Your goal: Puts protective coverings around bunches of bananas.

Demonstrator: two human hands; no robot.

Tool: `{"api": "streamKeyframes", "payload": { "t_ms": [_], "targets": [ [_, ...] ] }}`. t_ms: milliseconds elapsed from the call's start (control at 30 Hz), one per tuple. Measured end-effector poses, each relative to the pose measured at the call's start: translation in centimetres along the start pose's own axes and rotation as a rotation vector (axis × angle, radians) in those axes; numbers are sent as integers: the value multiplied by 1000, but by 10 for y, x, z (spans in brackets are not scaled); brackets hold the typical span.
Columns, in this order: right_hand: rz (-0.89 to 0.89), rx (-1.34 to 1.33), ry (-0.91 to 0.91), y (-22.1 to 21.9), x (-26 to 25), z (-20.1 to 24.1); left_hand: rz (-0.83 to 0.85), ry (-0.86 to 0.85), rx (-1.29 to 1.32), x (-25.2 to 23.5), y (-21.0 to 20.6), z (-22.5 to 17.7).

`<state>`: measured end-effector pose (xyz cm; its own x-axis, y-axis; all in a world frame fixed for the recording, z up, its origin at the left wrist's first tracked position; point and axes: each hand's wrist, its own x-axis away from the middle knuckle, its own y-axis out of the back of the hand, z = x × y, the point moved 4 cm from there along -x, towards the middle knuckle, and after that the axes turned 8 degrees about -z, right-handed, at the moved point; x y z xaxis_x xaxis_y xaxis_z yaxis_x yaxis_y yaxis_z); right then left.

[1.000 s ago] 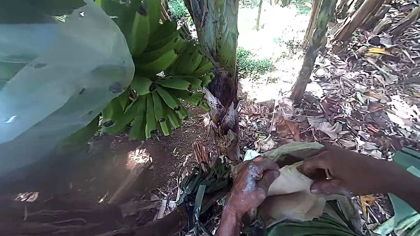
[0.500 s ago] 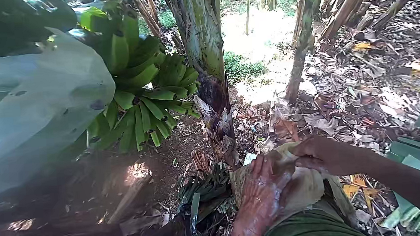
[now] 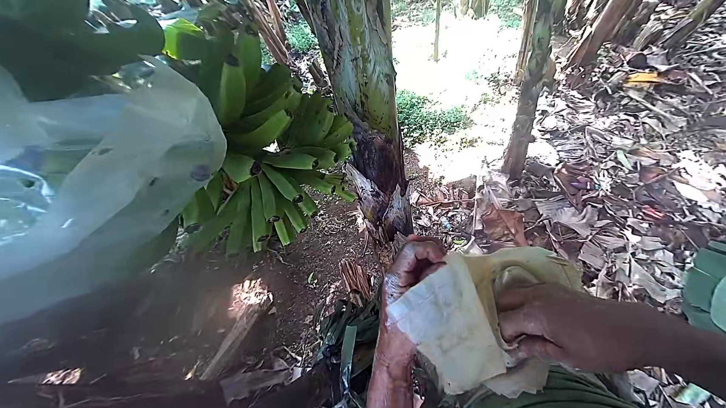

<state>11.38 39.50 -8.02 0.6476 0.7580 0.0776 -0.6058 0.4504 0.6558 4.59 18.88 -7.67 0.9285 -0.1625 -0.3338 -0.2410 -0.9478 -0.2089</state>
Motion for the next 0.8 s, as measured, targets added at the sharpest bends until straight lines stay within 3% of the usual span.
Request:
{"api": "streamKeyframes", "payload": {
  "t_ms": [100,200,267,333,400,467,567,700,800],
  "targets": [
    [19,-65,22,12,3,-2,-172,1,35,-18,6,-15],
    [-111,-241,-96,28,20,-6,-312,91,133,-31,-8,-35],
    [-200,-427,-158,11,24,-15,-328,63,156,-44,-24,-48],
    [-373,-368,-76,12,12,-2,-312,14,117,-59,-39,-58],
    [-674,-164,28,30,9,4,-359,-2,56,-76,-47,-67],
    [-862,-210,95,44,5,0,-387,-48,39,-94,-47,-78],
    [-957,-345,-19,76,5,2,-304,-75,51,-112,-45,-92],
    [-1132,-35,-1,129,1,-2,-171,-201,-297,-106,-48,-91],
    [-1158,-341,-243,135,26,36,-6,-170,-423,-91,-67,-71]
  ]
}}
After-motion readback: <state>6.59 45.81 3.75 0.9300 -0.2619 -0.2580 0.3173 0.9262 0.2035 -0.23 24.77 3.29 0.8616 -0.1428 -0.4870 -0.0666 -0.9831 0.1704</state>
